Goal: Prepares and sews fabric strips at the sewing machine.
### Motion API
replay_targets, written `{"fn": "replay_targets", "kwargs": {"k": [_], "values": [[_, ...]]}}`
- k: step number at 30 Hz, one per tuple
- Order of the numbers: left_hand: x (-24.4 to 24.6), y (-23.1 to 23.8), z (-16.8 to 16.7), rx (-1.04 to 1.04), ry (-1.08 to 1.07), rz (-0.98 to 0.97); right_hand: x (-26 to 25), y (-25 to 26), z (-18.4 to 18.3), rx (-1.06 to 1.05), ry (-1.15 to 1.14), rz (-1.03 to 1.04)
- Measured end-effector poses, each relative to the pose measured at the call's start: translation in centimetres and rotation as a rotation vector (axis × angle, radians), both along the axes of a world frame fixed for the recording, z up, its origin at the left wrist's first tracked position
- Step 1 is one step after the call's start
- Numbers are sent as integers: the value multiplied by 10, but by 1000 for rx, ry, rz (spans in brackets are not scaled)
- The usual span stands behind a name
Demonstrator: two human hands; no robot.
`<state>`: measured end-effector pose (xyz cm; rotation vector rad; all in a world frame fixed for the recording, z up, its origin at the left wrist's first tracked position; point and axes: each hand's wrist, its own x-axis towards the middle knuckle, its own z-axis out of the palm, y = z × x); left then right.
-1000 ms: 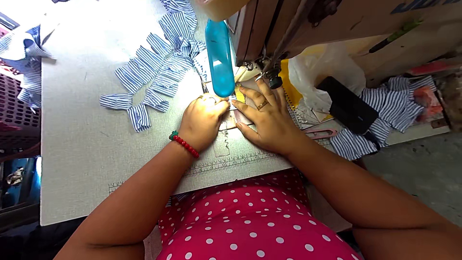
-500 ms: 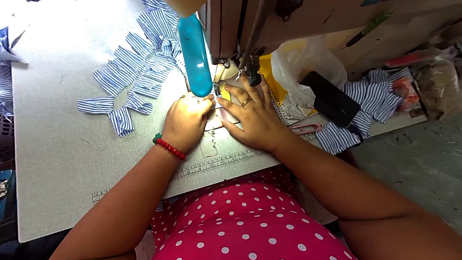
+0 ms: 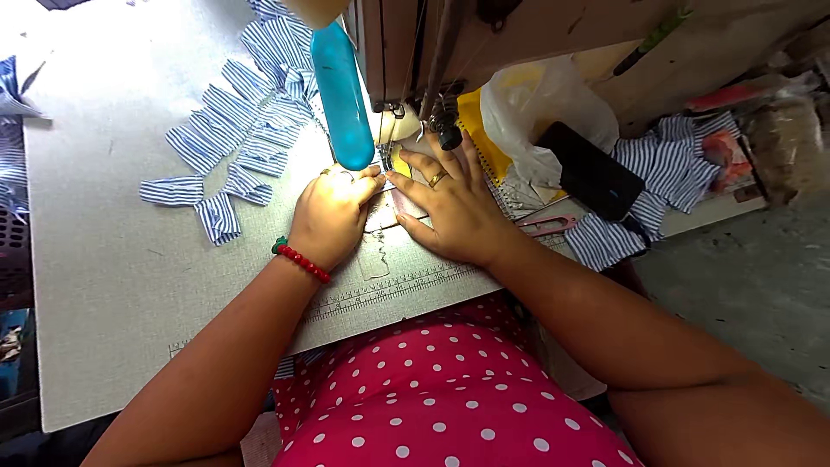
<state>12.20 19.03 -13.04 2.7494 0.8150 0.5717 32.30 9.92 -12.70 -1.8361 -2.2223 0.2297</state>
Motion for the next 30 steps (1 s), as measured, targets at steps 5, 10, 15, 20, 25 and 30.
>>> {"fn": "replay_targets", "kwargs": {"k": [5, 10, 15, 20, 25, 30], "values": [[0, 2, -1, 6, 10, -11, 0, 0, -2, 18, 9, 1], [0, 2, -1, 16, 22, -12, 24, -37, 36, 308, 158, -8], [-1, 2, -3, 20, 12, -14, 120, -88, 44, 563, -83, -484], [0, 2, -2, 32, 3, -14, 180, -94, 25, 346, -119, -810], [0, 3, -2, 34, 1, -18, 194, -98, 8, 384, -114, -757], [0, 2, -2, 31, 10, -12, 195, -97, 5, 406, -144, -690]]}}
